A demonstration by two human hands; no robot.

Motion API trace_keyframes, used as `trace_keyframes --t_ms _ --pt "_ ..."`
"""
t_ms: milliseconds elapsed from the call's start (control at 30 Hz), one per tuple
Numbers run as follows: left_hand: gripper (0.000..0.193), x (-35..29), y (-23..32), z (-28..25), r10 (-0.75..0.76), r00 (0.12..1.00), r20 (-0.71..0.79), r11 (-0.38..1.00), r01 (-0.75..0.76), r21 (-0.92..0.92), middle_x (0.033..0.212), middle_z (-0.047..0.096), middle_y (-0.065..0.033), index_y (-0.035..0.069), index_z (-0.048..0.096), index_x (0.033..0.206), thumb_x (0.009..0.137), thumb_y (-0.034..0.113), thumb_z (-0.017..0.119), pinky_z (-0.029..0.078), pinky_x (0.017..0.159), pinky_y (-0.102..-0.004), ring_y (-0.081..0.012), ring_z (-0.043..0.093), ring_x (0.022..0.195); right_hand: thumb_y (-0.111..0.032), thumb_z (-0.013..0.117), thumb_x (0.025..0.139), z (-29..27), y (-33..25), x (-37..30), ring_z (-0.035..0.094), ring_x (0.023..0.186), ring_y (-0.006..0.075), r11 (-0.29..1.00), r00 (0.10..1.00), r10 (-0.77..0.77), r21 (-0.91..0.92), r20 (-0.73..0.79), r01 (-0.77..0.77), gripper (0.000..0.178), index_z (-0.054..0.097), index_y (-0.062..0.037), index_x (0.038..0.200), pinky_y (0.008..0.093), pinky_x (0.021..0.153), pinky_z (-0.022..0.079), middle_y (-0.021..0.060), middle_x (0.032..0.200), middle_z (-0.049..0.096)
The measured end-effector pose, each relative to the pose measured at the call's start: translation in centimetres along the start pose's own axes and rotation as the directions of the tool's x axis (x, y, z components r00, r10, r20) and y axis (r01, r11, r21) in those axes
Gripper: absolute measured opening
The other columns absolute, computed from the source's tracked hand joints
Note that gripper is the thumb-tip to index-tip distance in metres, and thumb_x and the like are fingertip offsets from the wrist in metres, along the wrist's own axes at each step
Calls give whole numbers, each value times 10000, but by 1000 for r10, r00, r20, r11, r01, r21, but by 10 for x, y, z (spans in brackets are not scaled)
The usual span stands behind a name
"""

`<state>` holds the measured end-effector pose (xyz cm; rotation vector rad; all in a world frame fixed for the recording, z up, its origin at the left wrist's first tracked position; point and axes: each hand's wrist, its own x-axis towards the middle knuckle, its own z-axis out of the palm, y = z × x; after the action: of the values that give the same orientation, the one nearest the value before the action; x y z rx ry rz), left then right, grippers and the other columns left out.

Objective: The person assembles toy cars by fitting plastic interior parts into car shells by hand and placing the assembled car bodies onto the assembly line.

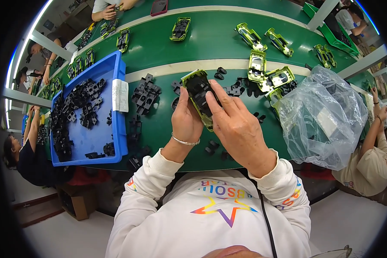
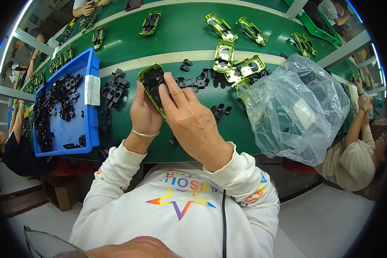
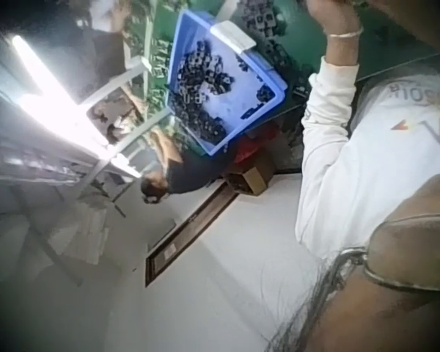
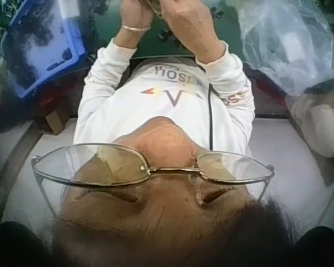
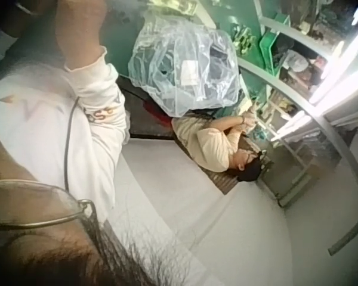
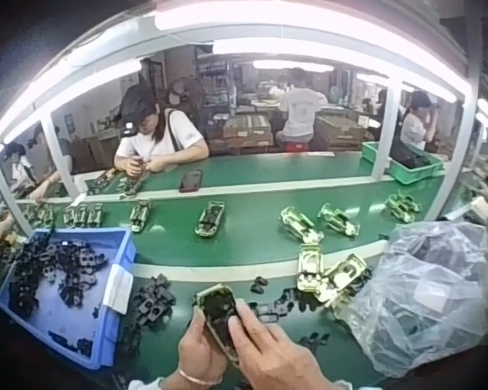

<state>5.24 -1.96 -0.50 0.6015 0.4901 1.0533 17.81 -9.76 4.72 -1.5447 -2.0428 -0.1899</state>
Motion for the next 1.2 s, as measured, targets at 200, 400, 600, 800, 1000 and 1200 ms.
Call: trace_keyframes --t_ms 200,400,600,800,1000,1200 --pt "523 0 4 4 -11 995 103 1000 13 -20 1337 570 -144 24 440 1391 1097 395 217 449 1064 -409 -260 567 1210 -24 683 788 1 -6 2 650 925 270 984 993 114 140 -25 -109 457 583 78 1223 317 753 580 192 1306 568" --pt "531 1 2 1 -7 996 84 1000 7 6 1369 551 -176 20 418 1413 1097 391 207 436 1085 -414 -280 550 1245 -30 704 799 -9 -6 5 679 935 297 984 986 134 107 97 -144 487 573 28 1265 355 798 572 180 1316 598" --pt "514 1 1 3 -13 1000 10 1000 12 17 1363 555 -172 20 425 1400 1099 376 210 428 1089 -409 -275 542 1248 -19 702 789 -16 -5 11 656 953 303 994 972 104 -12 211 -104 505 555 57 1267 372 831 557 189 1346 569" --pt "518 1 5 4 21 997 69 1000 -23 20 1361 559 -170 29 428 1403 1098 383 207 458 1063 -409 -277 570 1210 -11 674 775 -9 -8 7 624 902 257 993 995 90 72 34 -92 466 579 100 1217 341 789 567 202 1320 561" --pt "521 2 6 2 13 997 71 998 -8 -66 1358 565 -173 30 438 1400 1097 387 211 474 1045 -415 -278 582 1196 -35 700 785 -6 -4 4 647 969 288 994 992 55 98 -116 -44 434 603 80 1191 347 804 572 188 1236 622" --pt "527 3 2 5 29 997 73 998 -25 -56 1367 561 -171 28 442 1400 1097 394 214 466 1053 -419 -277 577 1206 -56 692 804 3 -4 3 647 971 283 991 986 104 97 -129 -92 384 622 80 1156 344 810 568 177 1241 621"
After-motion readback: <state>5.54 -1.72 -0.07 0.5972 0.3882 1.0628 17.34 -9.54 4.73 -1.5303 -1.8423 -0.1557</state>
